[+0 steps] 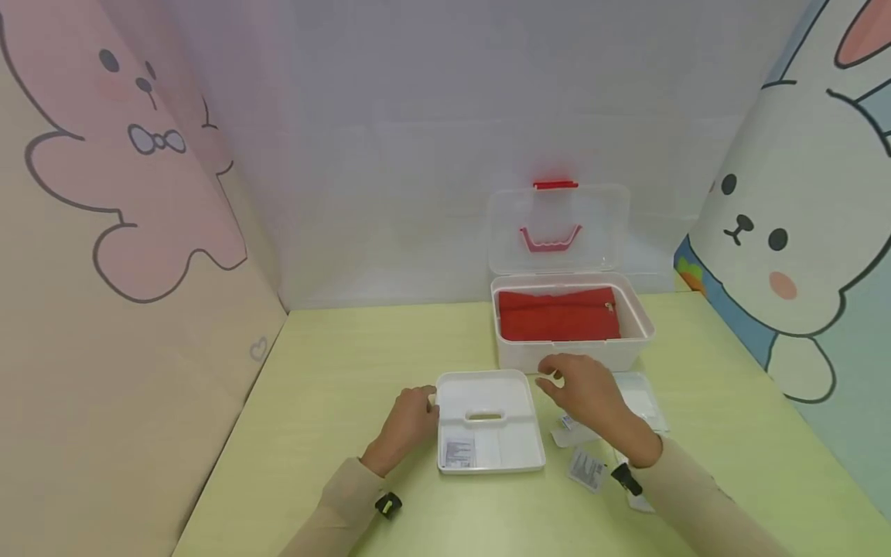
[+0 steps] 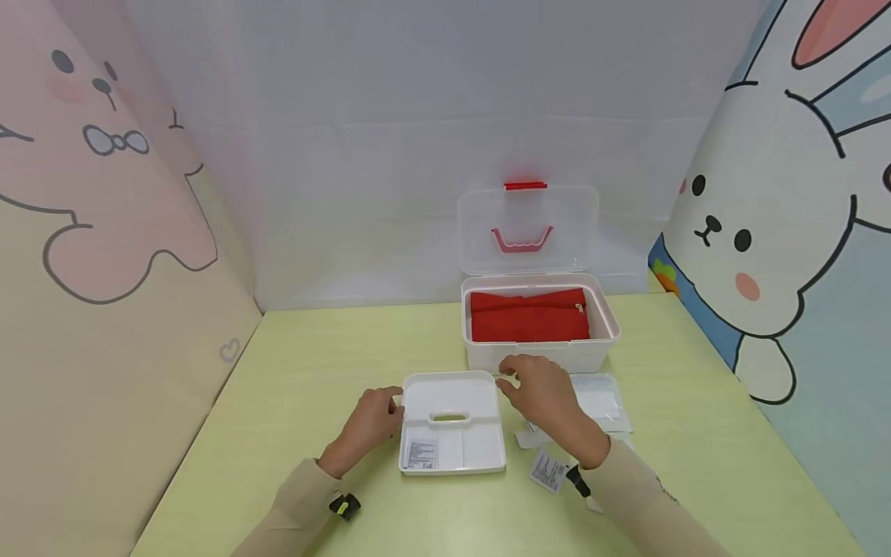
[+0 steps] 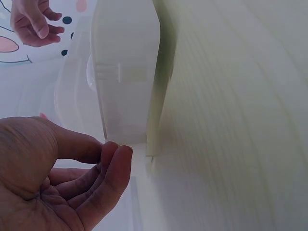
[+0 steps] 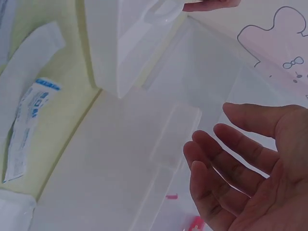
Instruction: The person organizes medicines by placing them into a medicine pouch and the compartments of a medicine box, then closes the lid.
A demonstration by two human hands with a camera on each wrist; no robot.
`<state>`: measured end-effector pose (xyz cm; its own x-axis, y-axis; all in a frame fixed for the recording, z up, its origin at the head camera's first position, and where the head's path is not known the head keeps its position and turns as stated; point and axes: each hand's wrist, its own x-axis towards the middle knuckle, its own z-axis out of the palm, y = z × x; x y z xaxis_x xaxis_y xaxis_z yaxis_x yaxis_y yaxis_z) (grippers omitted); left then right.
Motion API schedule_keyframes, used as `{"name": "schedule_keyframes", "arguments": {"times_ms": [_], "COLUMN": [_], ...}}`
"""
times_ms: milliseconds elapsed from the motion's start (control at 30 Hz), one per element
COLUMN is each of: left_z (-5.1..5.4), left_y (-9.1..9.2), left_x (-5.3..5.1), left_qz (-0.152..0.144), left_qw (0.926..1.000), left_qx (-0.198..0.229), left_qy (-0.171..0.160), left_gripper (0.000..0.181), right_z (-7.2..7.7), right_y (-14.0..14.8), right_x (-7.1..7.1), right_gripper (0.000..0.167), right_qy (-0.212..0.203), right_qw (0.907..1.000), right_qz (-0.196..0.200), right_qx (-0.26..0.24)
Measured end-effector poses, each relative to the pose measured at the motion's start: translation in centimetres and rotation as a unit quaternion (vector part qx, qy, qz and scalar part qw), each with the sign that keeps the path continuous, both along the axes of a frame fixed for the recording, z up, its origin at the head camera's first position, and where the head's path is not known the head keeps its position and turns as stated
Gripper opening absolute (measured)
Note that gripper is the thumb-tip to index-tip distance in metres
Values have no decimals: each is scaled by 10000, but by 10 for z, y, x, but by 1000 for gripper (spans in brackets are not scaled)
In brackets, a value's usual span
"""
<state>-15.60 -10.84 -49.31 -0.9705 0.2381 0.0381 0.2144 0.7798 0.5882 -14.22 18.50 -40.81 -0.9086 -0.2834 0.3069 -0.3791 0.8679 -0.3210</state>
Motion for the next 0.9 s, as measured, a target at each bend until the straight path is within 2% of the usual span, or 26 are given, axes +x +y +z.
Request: {"name": "schedule_keyframes", "arguments": {"times_ms": [267, 500, 767, 900], "left_z": [2, 3, 1, 0], "left_y": [-1, -1, 0, 0], "left_x": [-1, -2, -3, -2], "left_qz": [-17, -17, 31, 34], "left_qw": [10000, 10000, 9999, 9999], "left_qx": [29, 24, -17, -23], "left_qy": [-2, -14, -112, -93], "left_gripper": [37, 37, 37, 37], "right_z": [-9, -25, -46, -59], "right_y": [33, 55, 72, 77], "right_x": [-8, -14, -19, -22], "right_gripper": [16, 22, 31, 25], "right_qy": [-379, -894, -1702, -1979], "right_qw": [9988, 9936, 9810, 9754], "right_qz": [-296, -681, -924, -967], "right_qx": [77, 87, 106, 71]}}
